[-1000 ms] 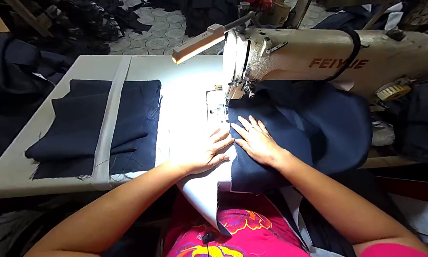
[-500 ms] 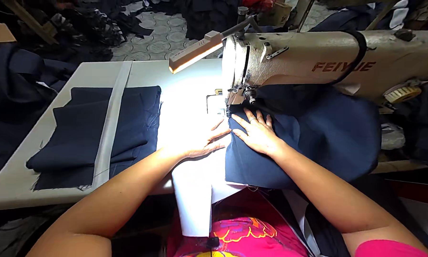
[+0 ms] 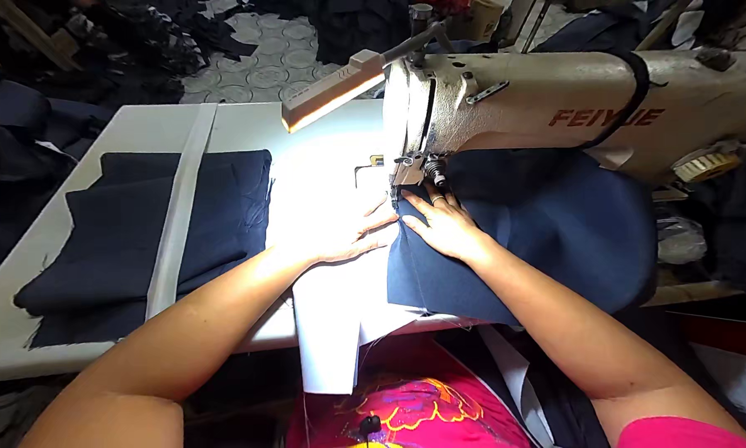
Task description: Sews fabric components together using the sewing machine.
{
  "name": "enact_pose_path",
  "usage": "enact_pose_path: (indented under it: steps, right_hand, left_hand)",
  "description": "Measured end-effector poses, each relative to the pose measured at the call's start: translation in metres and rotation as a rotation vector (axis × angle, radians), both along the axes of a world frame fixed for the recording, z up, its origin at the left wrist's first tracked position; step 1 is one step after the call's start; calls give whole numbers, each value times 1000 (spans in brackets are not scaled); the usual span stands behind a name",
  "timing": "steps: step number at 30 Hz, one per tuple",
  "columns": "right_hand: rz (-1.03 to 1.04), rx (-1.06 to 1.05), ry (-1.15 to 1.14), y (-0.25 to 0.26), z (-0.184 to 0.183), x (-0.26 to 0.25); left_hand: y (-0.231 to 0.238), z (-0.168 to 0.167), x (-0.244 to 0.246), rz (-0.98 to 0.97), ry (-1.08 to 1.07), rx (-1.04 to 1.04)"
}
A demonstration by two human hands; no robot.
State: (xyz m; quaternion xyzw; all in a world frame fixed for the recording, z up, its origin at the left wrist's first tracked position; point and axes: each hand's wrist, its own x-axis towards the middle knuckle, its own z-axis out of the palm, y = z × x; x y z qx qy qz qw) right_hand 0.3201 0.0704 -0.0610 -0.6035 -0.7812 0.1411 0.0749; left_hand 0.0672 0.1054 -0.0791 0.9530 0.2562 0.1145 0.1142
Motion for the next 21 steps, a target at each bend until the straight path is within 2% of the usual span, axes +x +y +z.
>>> enact_pose_path:
  steps: [7, 10, 12, 15, 17, 21]
  right_hand:
    - [2, -38, -32, 14, 2, 0]
    - [-1, -21, -59, 5, 5, -2]
    - [89, 153, -1, -14, 2, -4]
    - [398, 548, 139, -56, -6, -4]
    - [530, 639, 155, -83, -6, -6]
    - [521, 755, 123, -101, -16, -10]
  left_hand:
    - [14, 7, 1, -44, 87, 51]
    - [17, 13, 10, -122, 60, 154]
    - [17, 24, 18, -180, 61, 219]
    - [21, 28, 26, -267, 53, 316]
    - [23, 27, 30, -302, 45, 376]
    - [25, 23, 36, -364, -16, 442]
